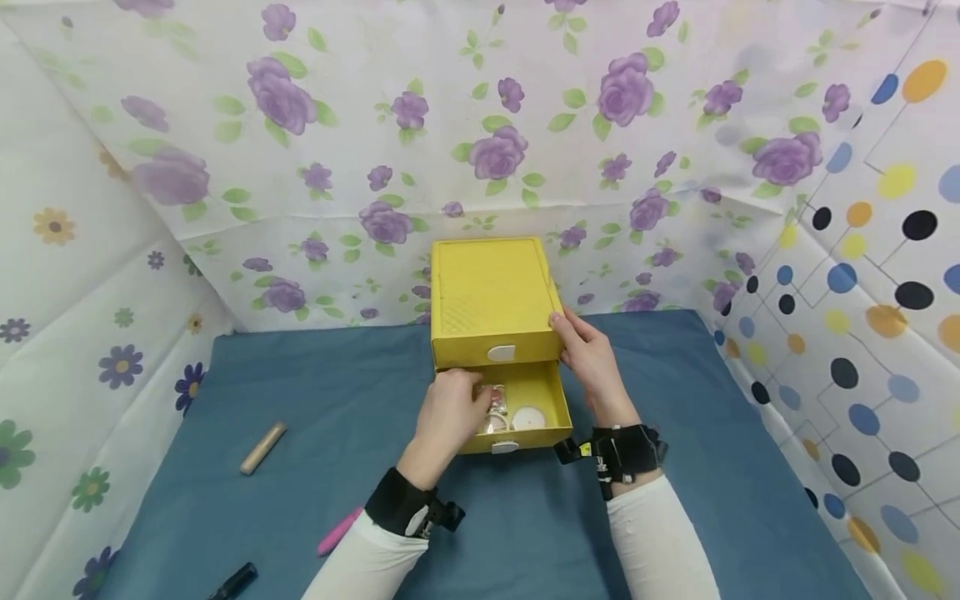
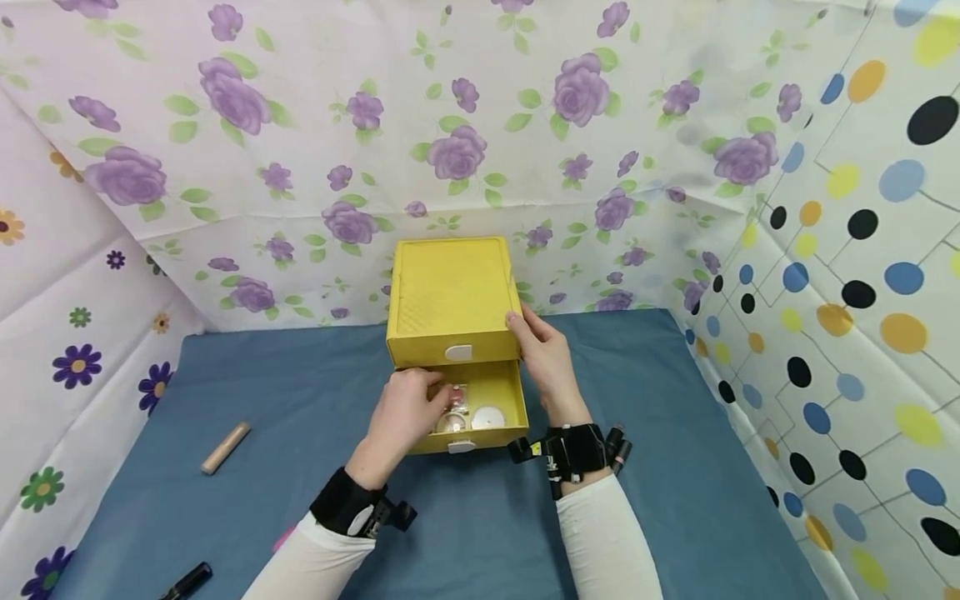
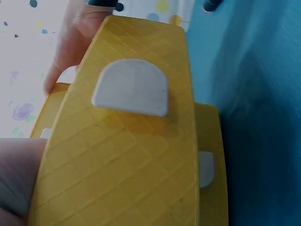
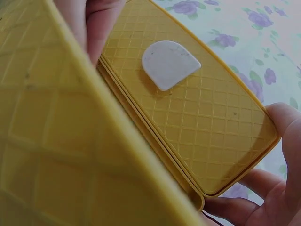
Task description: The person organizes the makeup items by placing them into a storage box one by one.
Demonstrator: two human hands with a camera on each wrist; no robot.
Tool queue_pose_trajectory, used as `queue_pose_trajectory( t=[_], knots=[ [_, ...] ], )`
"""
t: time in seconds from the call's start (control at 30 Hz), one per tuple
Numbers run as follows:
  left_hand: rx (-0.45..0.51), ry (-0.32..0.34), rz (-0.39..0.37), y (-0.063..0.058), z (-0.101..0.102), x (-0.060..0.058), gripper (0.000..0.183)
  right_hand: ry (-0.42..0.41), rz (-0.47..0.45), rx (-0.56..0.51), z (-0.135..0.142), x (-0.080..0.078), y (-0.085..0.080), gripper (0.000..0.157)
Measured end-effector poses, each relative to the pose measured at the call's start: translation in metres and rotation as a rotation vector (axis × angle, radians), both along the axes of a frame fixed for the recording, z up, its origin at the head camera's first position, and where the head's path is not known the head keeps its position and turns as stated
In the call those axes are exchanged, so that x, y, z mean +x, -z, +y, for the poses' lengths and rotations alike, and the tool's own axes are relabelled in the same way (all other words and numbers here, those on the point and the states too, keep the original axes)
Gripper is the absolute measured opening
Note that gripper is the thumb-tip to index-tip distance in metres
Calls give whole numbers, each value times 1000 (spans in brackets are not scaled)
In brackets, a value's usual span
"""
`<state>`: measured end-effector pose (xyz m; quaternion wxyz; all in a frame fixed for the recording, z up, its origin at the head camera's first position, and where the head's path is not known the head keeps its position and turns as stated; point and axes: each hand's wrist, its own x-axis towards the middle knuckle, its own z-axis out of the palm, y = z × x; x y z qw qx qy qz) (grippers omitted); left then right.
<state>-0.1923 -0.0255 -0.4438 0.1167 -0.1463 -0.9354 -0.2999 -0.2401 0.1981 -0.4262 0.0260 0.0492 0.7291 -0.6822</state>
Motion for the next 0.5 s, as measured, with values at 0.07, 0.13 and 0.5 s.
queue_pose_trajectory(
  t=[0.07, 0.13, 0.5],
  knots=[
    [59, -12, 55, -1, 0, 4, 14, -3, 5, 2, 0, 0, -1, 75],
    [147, -19, 116, -3, 0, 15, 14, -3, 1, 6, -1, 0, 0, 76],
    [733, -17, 184, -5, -6, 76, 8, -11, 24, 4, -2, 0, 2, 76]
  ],
)
